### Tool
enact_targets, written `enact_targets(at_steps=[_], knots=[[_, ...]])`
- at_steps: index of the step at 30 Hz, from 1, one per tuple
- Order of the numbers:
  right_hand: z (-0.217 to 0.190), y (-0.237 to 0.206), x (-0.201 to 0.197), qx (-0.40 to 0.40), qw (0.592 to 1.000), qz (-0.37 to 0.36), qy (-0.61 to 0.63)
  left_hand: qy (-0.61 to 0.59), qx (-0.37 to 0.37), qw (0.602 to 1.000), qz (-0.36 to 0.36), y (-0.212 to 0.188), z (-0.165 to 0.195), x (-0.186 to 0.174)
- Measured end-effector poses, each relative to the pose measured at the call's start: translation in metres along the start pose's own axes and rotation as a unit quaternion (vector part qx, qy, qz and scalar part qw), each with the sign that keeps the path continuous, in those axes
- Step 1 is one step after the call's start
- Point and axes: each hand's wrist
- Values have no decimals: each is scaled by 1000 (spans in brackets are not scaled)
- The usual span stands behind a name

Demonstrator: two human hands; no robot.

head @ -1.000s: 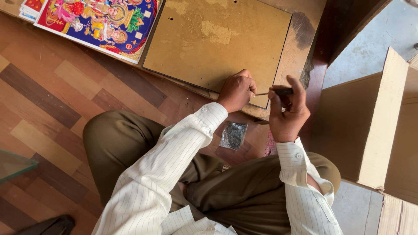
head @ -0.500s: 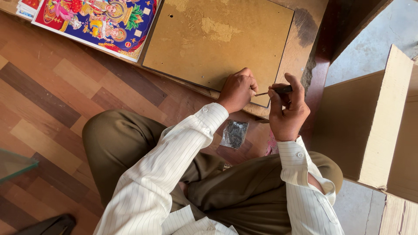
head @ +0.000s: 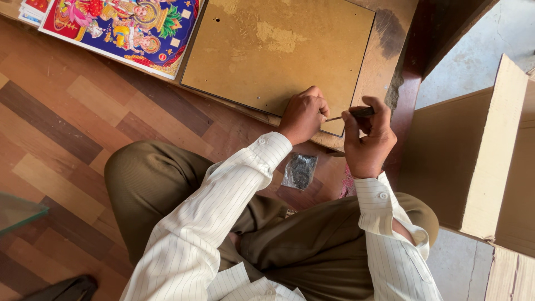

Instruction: The person sits on the floor and assembles framed religious prints. They place a white backing sheet into a black frame, stack a printed image and a hardboard back over it, then use a screwdriver to drive screws into the frame edges to secure the backing, holding the frame up to check it along the way.

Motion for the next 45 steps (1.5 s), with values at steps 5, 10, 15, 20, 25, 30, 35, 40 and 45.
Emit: enact_targets(at_steps=[5,10,15,20,25,30,35,40,45], knots=[[0,0,4,-19,998,27,-46,10,-9,1000,-6,0,1,0],[-2,2,-2,-67,996,-13,-59,9,-11,1000,-5,1,2,-2],[-4,5,-6,-15,999,-33,-13,4,-13,1000,-2,-1,0,-2],[-7,11,-2,16,999,-44,-6,10,5,1000,4,-1,0,0],[-6,17,2,42,998,-39,17,17,78,997,-1,-2,2,-6],[-5,27,6,19,999,-47,8,-150,-36,985,-76,6,5,-11],[-11,37,11,-16,996,-60,-67,-110,-89,986,-85,11,11,-11],[-10,36,6,-15,997,-68,24,-116,-99,986,-74,8,13,-14],[2,32,10,57,996,-48,46,-109,-23,992,-54,6,12,-13]])
Point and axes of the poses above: each hand's wrist, its own y-axis towards the middle knuckle, its own x-axis out of the palm, z = x × y, and after that the axes turned 14 degrees about z, right-handed
